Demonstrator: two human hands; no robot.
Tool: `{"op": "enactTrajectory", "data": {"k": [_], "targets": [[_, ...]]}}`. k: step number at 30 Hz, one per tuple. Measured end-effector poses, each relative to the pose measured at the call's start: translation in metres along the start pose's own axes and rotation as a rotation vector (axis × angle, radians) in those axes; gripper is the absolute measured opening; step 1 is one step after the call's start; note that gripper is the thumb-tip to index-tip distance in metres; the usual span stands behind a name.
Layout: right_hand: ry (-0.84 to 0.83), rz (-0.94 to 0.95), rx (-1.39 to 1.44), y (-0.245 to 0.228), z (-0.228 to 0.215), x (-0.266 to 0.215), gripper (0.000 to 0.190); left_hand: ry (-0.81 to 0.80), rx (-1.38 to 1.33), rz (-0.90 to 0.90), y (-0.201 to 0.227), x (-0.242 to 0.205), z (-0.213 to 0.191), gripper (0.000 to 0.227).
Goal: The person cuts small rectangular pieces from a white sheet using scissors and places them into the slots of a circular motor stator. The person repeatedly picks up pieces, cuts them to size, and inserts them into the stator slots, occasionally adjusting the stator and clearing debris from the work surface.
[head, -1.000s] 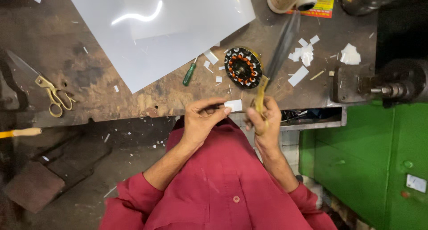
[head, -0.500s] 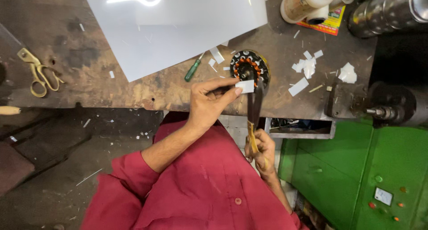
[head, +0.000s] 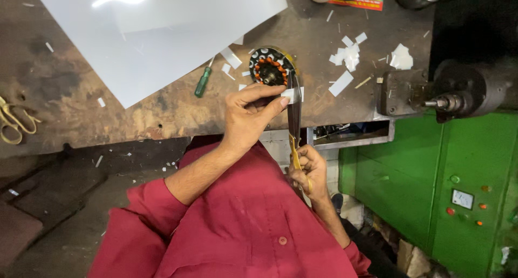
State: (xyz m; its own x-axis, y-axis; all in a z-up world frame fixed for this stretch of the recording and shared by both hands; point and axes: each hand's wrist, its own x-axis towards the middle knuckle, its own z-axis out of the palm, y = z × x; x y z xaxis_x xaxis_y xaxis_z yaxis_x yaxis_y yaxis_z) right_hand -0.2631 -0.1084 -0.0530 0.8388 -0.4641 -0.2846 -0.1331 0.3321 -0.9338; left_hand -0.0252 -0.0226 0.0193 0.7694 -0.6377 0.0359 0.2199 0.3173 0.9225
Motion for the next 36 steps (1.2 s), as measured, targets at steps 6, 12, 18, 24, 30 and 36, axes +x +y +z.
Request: {"op": "enactTrajectory", "data": {"k": [6, 12, 18, 24, 30, 36], "targets": [[0.083, 0.003, -0.109, 0.007, -0.008, 0.0, 0.027, -0.022, -0.002, -0.09, -0.014, 0.009, 0.014, 0.022], [0.134, 0.051, -0.066, 0.01, -0.028, 0.01, 0.026, -0.083, 0.115, -0.16, -0.029, 0.029, 0.025, 0.022], [0.417, 0.119, -0.817, -0.019, -0.044, 0.062, 0.039, -0.164, 0.626, 0.14, -0.029, 0.086, 0.043, 0.02], [0.383, -0.324, -1.226, -0.069, -0.028, 0.077, 0.035, -0.178, 0.727, 0.479, -0.003, 0.083, 0.03, 0.015], [0.253, -0.199, -0.289, -0.067, 0.007, 0.08, 0.028, -0.326, 0.56, 0.094, 0.011, 0.016, 0.015, 0.014], [0.412, -0.197, -0.149, -0.048, 0.031, 0.086, 0.012, -0.211, 0.653, 0.133, 0.015, 0.038, -0.026, 0.035]]}}
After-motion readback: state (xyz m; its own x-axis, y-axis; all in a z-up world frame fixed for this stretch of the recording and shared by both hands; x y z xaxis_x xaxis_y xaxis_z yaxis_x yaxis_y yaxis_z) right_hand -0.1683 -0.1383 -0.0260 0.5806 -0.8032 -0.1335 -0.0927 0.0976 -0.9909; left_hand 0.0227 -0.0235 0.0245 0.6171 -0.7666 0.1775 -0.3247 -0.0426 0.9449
